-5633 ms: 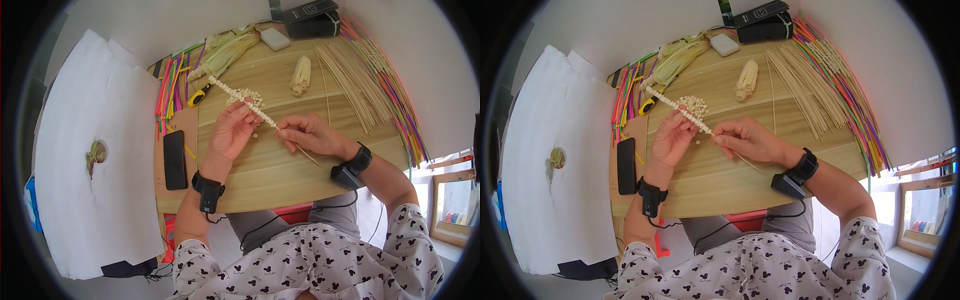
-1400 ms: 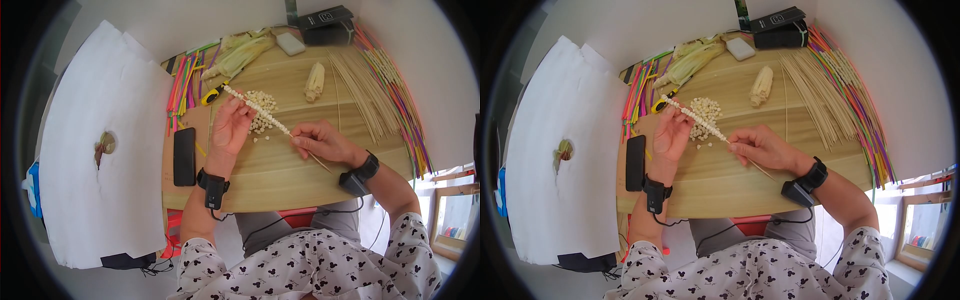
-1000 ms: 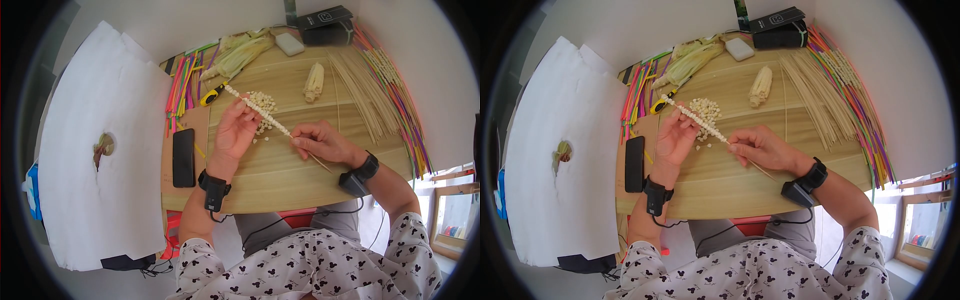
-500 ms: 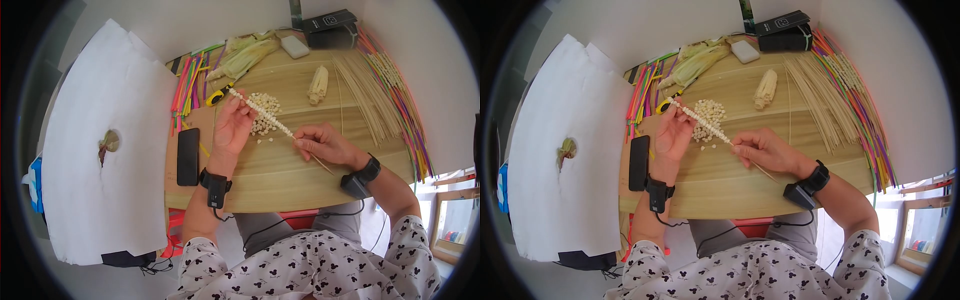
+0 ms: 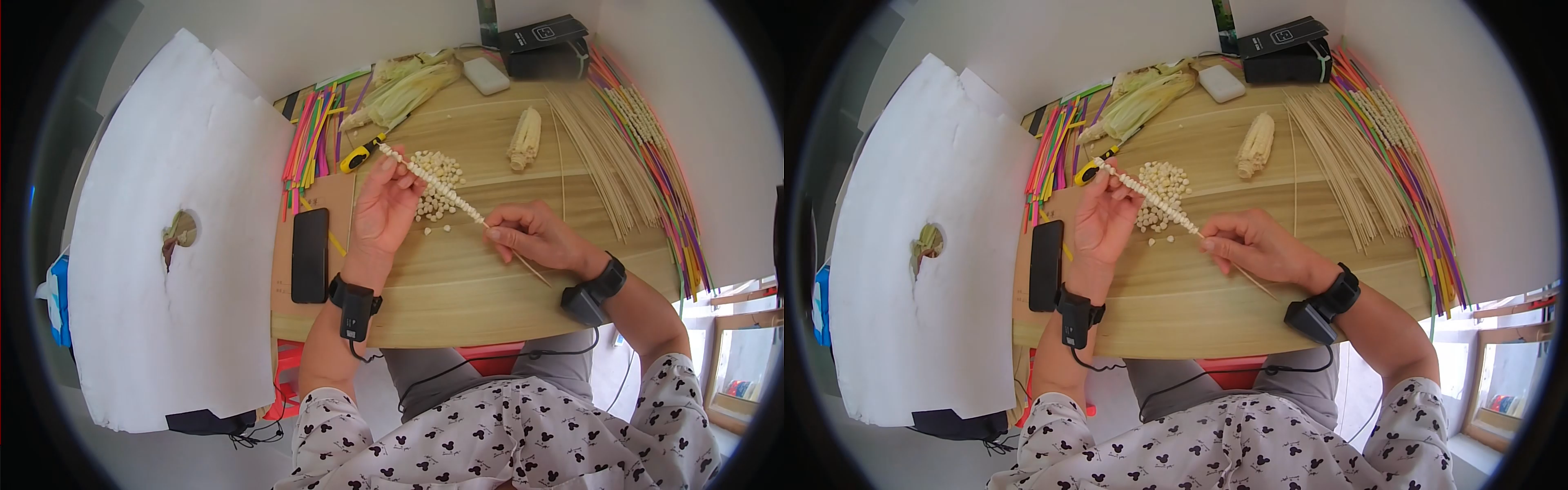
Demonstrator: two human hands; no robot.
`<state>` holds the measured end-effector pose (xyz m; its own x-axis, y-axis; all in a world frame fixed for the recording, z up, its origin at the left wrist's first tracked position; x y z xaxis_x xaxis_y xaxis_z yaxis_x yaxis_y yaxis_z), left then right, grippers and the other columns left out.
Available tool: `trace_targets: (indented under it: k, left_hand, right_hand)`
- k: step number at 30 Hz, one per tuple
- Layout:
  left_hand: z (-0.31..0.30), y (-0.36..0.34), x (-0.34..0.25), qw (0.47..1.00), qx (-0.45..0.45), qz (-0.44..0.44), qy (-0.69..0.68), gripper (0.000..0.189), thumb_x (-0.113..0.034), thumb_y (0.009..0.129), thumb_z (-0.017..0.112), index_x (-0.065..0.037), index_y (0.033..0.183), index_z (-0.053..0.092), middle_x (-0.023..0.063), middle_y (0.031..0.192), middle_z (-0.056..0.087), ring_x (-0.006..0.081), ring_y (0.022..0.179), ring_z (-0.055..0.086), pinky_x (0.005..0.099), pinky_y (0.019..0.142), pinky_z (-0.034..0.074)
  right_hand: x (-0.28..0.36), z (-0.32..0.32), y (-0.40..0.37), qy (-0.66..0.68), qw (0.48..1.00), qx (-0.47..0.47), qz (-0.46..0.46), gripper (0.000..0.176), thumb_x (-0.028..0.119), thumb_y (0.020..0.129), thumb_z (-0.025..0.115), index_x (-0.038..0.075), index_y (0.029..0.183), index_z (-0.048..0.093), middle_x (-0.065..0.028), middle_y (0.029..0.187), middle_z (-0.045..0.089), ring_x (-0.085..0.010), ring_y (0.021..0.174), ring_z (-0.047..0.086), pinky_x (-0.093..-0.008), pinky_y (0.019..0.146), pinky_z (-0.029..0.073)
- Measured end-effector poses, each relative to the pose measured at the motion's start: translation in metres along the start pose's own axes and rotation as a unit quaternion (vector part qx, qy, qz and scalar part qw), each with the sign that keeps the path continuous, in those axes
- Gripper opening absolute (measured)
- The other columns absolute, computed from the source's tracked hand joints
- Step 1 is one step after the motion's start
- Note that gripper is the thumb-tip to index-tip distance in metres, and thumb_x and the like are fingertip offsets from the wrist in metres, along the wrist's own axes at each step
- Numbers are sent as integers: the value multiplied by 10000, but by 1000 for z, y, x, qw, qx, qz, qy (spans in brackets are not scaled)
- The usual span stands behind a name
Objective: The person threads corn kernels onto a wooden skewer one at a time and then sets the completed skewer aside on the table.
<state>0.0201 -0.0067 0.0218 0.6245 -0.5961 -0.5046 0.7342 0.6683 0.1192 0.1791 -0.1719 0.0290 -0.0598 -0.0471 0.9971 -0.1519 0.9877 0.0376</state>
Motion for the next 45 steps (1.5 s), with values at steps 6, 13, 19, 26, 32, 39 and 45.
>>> trace_targets:
  k: [6, 13, 19, 26, 32, 39, 45]
  left_hand:
    - [-1, -1, 7, 1000, -3, -11, 0, 243, -114, 916, 589, -11, 1137, 579, 13, 837, 589, 95, 727, 527, 308, 823, 479]
    - [-2, -2, 8, 1000, -2, -18, 8, 277, -99, 917, 585, -1, 1175, 561, 10, 823, 580, 93, 729, 528, 314, 846, 487]
    - [2, 1, -3, 1000, 0, 18, -6, 333, -104, 923, 582, 12, 1229, 518, 16, 847, 582, 101, 735, 525, 301, 813, 476]
    - [-5, 3, -12, 999, -21, 26, 1, 346, -103, 920, 586, 13, 1238, 510, 21, 863, 581, 101, 739, 522, 290, 812, 468]
    - [-5, 3, -11, 999, -32, 27, -5, 293, -96, 919, 582, 2, 1192, 545, 23, 863, 611, 104, 724, 530, 296, 806, 477]
    - [-8, 2, -10, 999, 11, -8, -47, 234, -97, 922, 564, -5, 1137, 555, 27, 836, 558, 131, 731, 465, 321, 836, 444]
    - [-3, 0, -6, 998, 0, -25, -51, 238, -86, 910, 577, 3, 1130, 580, 16, 811, 582, 101, 697, 497, 295, 781, 452]
  right_hand:
    - [1, 0, 0, -3, 1000, -4, -3, 169, 165, 978, 523, 16, 925, 582, 44, 628, 515, -24, 589, 432, -199, 552, 353]
    - [-1, 0, 1, -9, 1000, 0, 4, 183, 177, 980, 522, 14, 923, 584, 44, 629, 519, -24, 594, 436, -199, 553, 354]
    - [0, 0, 1, 5, 1000, -4, -2, 182, 175, 981, 520, 15, 929, 588, 43, 631, 520, -24, 595, 438, -199, 559, 361]
    - [1, 0, 1, -1, 1000, 4, 4, 174, 166, 978, 526, 11, 930, 589, 43, 633, 518, -25, 597, 441, -199, 562, 364]
    - [-4, 0, 1, 6, 1000, 2, 3, 168, 159, 975, 530, 9, 928, 590, 43, 633, 516, -26, 595, 443, -196, 561, 367]
    - [-5, -1, 1, 5, 1000, 2, 8, 159, 153, 970, 537, 10, 925, 587, 41, 633, 514, -27, 595, 441, -197, 561, 367]
    - [-3, -1, 0, -12, 1000, 3, 6, 156, 152, 969, 538, 10, 926, 586, 41, 631, 514, -29, 592, 435, -199, 560, 363]
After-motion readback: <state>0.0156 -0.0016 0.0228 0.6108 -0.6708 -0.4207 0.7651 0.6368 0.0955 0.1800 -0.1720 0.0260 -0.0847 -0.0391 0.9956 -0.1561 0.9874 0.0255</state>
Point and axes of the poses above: each hand's wrist, its own y-axis towards the middle knuckle, its own z-axis out of the palm, x = y × z, the point moved 3 cm from there along y, towards the middle knuckle
